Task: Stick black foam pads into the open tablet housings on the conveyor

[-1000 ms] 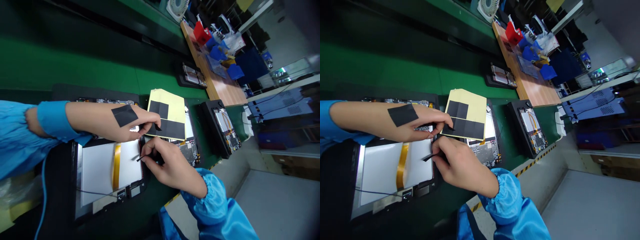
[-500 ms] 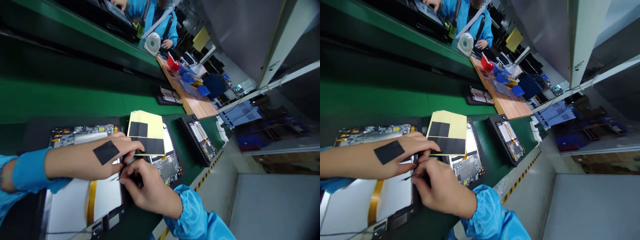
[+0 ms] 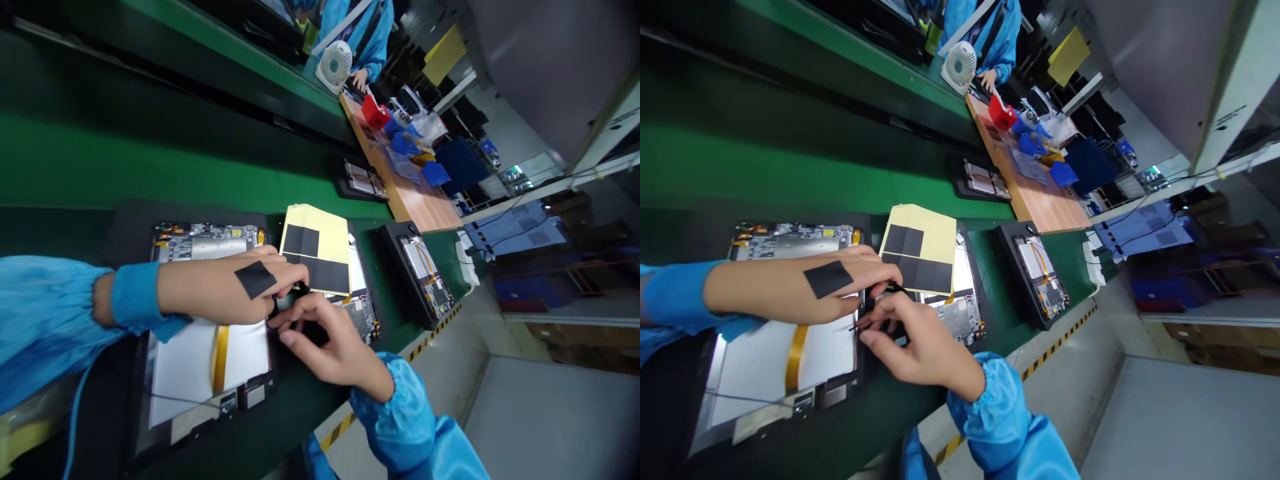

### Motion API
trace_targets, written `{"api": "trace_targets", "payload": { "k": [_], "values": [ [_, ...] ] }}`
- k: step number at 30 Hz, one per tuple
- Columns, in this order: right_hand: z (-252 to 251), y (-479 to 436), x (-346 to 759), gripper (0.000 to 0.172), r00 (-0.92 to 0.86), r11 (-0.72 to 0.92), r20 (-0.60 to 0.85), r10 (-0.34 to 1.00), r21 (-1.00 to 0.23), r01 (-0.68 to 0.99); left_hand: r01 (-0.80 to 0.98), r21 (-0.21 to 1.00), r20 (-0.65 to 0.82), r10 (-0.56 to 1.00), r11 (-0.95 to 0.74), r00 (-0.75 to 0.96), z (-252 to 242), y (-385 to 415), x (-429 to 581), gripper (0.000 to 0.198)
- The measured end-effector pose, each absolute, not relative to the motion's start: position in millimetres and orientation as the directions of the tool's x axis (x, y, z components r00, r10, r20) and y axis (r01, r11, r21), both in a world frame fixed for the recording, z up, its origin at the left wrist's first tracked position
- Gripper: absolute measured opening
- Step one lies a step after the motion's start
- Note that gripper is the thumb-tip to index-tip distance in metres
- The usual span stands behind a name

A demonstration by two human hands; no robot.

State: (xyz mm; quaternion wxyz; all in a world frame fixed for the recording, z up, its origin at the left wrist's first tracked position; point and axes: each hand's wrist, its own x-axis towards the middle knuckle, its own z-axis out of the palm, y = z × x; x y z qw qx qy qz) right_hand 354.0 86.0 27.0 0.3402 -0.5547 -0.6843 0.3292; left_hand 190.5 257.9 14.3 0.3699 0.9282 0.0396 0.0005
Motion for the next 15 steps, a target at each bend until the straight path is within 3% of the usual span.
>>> {"api": "trace_targets", "payload": {
  "k": [4,8,11,15],
  "values": [
    [49,100,374,0.005,-0.371,0.268,0.033,0.928,-0.751,0.604,0.125,0.742,-0.131,0.041,-0.659,0.991,21,260,192,0.036],
    [65,118,378,0.013,-0.599,0.394,-0.106,0.794,-0.660,0.639,0.183,0.765,-0.198,0.045,-0.618,0.979,32,261,193,0.035],
    [68,129,372,0.017,-0.644,0.452,-0.209,0.736,-0.556,0.698,0.202,0.766,-0.207,0.063,-0.611,0.976,38,262,193,0.027],
    [63,138,363,0.023,-0.648,0.540,-0.222,0.729,-0.395,0.743,0.190,0.791,-0.192,0.058,-0.582,0.980,38,263,194,0.018]
  ]
}}
